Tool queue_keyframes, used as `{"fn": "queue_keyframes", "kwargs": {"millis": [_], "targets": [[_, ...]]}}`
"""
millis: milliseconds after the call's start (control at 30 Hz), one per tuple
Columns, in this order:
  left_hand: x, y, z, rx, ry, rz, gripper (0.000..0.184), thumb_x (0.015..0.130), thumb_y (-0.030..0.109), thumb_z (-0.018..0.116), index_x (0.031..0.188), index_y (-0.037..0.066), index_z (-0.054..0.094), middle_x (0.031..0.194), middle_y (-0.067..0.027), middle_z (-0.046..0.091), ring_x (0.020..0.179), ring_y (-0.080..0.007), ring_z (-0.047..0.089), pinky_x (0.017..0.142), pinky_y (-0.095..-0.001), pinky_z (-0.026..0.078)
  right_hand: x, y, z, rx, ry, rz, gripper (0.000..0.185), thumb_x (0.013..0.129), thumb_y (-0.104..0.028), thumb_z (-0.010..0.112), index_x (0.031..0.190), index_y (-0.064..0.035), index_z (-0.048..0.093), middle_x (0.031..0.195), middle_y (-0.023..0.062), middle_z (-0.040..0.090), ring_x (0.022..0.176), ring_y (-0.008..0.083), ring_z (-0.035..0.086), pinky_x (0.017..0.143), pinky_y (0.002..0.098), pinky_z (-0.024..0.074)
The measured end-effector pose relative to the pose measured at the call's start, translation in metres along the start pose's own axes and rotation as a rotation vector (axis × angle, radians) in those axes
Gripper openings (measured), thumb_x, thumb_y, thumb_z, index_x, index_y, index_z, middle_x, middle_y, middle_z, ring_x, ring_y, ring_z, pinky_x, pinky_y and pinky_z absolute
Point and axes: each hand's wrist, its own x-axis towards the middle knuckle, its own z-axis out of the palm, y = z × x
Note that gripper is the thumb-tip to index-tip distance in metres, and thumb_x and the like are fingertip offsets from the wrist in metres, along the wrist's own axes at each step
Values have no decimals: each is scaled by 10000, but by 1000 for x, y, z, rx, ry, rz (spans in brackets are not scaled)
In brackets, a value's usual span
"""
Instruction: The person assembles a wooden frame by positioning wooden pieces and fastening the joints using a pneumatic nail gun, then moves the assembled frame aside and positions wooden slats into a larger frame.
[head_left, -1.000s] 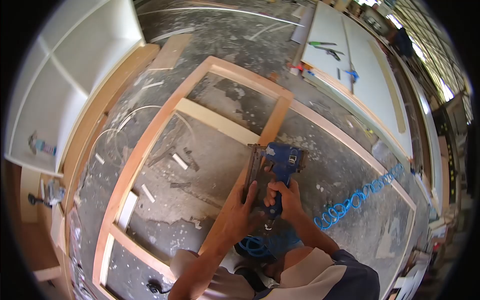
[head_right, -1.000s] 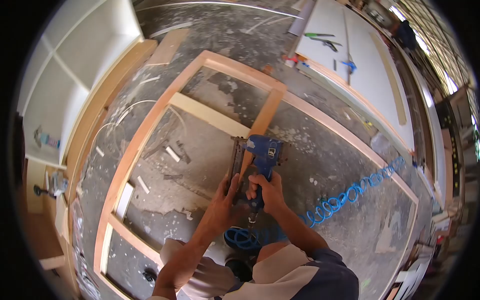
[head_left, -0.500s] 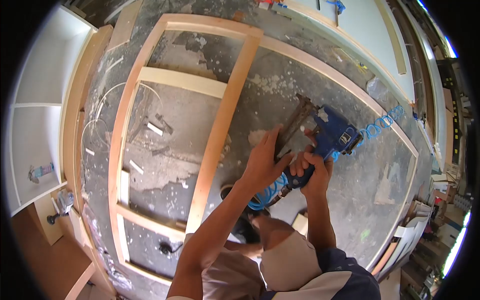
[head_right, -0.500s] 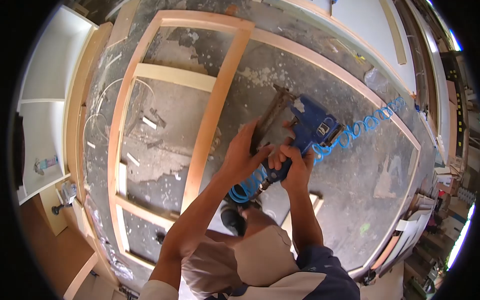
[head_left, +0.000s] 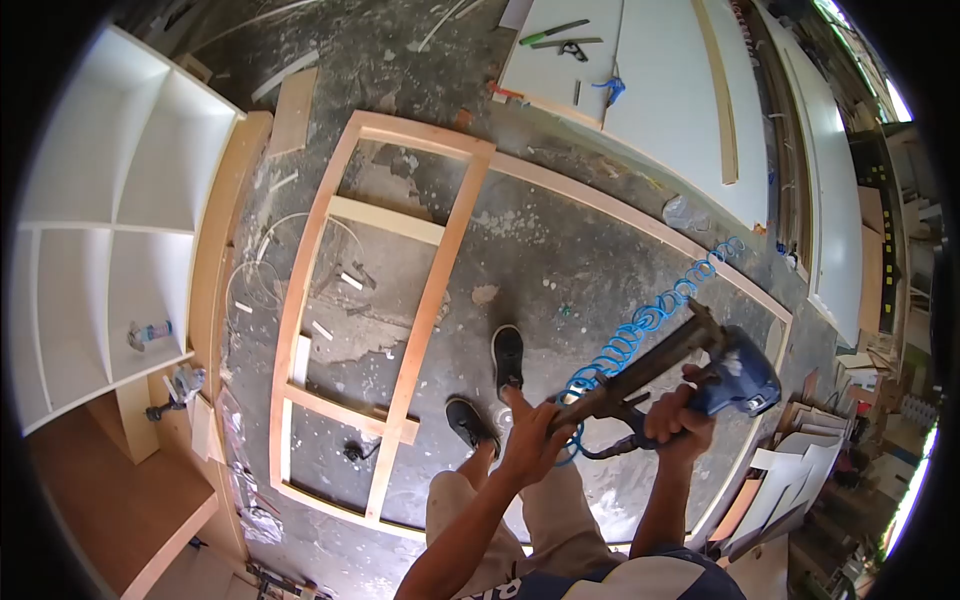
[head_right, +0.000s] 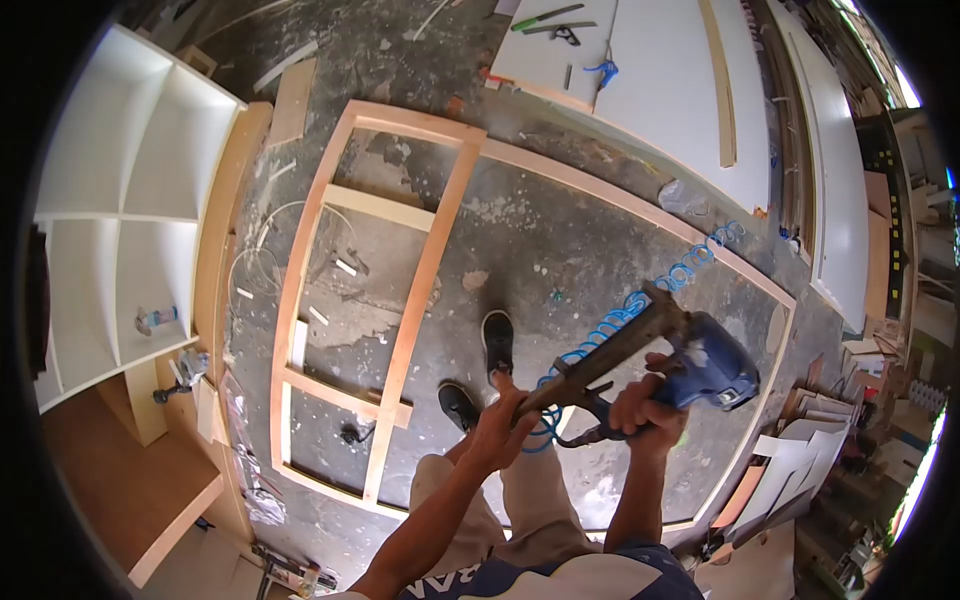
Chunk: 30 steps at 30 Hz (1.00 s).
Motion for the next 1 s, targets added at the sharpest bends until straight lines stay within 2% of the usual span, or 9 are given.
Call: {"fn": "queue_keyframes", "kwargs": {"millis": [233,333,433,533,600,700,733,833,1000], "targets": [[42,83,-7,153,-100,103,275,905,105,685,1130,22,550,925,-172,610,806,-358,621,734,-422,484,78,-44,-29,262,-271,-27,597,875,-194,610,1405,29,452,623,69,451,456,190,449,436,358,444],[78,67,11,234,-24,-38,340,948,192,661,1195,4,524,965,-194,601,865,-395,608,759,-452,478,118,-46,-37,112,128,273,554,879,-218,620,1375,-5,500,727,61,496,688,203,530,697,407,497],[114,64,23,345,-4,-99,326,978,205,618,1201,-12,521,978,-201,600,864,-384,606,761,-439,479,164,-8,-74,128,605,406,342,840,-151,586,1132,27,578,711,74,514,585,203,517,620,396,498],[150,59,28,234,-68,-206,399,1041,339,479,1167,-31,562,990,-199,605,899,-375,590,815,-435,463,200,1,-97,65,694,472,247,840,-145,562,1031,10,581,686,64,507,522,195,479,557,392,480],[182,54,21,201,-90,-109,534,1055,443,375,1077,-25,632,987,-184,606,948,-375,572,883,-441,441,221,-2,-117,149,654,476,241,844,-155,561,1022,6,579,676,61,502,508,193,470,546,393,475],[262,68,10,431,-113,182,87,903,49,637,974,29,683,928,-128,634,883,-285,613,774,-359,498,244,2,-147,199,631,536,287,873,-217,538,1082,-23,570,667,38,460,520,169,445,570,371,442],[285,37,0,300,-58,-135,96,919,65,637,989,29,691,925,-111,669,841,-227,631,744,-346,504,256,1,-154,247,582,531,288,874,-226,535,1079,-28,569,667,38,459,520,170,444,569,373,441],[390,-3,-19,372,-42,-259,208,966,196,622,1010,13,711,885,-124,718,800,-217,680,753,-325,525,299,0,-170,342,519,533,281,867,-239,535,1057,-37,580,673,39,462,506,171,432,560,374,436],[592,-34,-7,495,32,-167,318,909,313,669,994,9,712,940,-157,738,896,-295,706,815,-390,534,373,10,-184,491,313,596,326,809,-262,566,1057,-56,609,651,35,459,472,162,416,520,358,419]]}}
